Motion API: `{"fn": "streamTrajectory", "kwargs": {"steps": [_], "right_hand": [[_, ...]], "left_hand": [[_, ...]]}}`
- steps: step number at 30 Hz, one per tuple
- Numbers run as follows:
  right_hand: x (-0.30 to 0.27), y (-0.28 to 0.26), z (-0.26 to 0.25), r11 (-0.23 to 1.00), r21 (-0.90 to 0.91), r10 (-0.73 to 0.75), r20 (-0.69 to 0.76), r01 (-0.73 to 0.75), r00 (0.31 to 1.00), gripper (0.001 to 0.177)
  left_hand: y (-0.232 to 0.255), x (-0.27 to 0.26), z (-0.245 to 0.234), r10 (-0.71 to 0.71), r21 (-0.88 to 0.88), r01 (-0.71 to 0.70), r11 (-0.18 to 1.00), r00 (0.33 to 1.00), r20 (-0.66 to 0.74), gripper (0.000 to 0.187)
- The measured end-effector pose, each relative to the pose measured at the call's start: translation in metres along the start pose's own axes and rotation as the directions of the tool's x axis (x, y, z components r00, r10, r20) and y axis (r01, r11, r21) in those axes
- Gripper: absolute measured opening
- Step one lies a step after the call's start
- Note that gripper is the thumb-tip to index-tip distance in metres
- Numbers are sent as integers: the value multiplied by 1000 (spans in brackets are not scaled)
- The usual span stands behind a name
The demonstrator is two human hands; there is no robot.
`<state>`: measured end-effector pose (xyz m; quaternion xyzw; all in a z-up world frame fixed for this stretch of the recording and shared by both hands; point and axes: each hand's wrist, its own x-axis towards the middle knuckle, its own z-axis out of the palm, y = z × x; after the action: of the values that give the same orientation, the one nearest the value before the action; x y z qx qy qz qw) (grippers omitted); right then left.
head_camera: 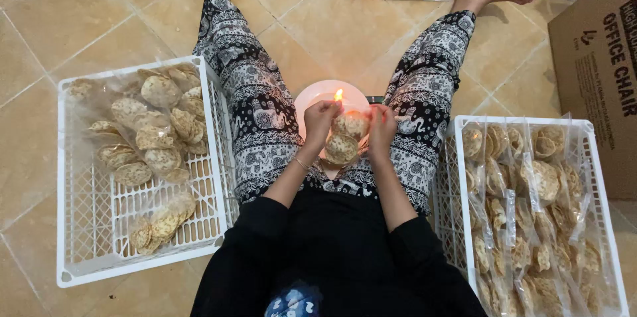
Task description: Sealing plastic bags containing food items using a candle flame and sorting them into crates
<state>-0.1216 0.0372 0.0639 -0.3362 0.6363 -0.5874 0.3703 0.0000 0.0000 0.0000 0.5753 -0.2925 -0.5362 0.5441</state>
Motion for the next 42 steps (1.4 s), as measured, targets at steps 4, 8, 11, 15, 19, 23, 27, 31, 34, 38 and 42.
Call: {"fn": "streamTrajectory", "kwargs": {"steps": [4, 8, 11, 15, 19, 23, 27, 31, 34, 38, 42], "right_hand": [[26, 47, -3, 941, -161, -287, 78, 296, 955, 21], [31, 63, -5, 693, -336, -541, 342, 638, 768, 23], [31, 68, 0, 600, -387, -566, 413, 700, 714, 17], [37, 83, 0, 638, -340, -574, 388, 691, 721, 7], [31, 64, 2, 649, -298, -581, 399, 700, 709, 21], [32, 72, 3, 618, -282, -608, 421, 734, 674, 6], [31, 68, 7, 616, -208, -647, 418, 760, 638, 21], [30, 69, 8, 614, -165, -657, 434, 772, 616, 24], [31, 68, 10, 580, -171, -679, 438, 796, 589, 28], [32, 73, 12, 560, -128, -714, 426, 818, 556, 29], [31, 69, 14, 545, -118, -728, 426, 830, 538, 30]], "left_hand": [[8, -17, -4, 82, 143, -81, 986, 997, -1, 17], [11, -25, -10, 169, 250, -179, 952, 984, 60, 13], [12, -27, -12, 179, 238, -194, 951, 980, 83, 12], [12, -32, -13, 179, 193, -195, 962, 979, 100, 12], [6, -27, -14, 195, 195, -215, 957, 974, 113, 11], [3, -26, -17, 189, 175, -211, 962, 973, 135, 11], [-1, -24, -22, 193, 188, -219, 957, 970, 146, 9], [0, -28, -21, 168, 171, -194, 966, 974, 153, 10], [-8, -23, -22, 184, 181, -213, 960, 969, 166, 7], [2, -31, -22, 172, 186, -203, 961, 970, 169, 9], [-11, -22, -20, 157, 199, -192, 961, 971, 178, 8]]}}
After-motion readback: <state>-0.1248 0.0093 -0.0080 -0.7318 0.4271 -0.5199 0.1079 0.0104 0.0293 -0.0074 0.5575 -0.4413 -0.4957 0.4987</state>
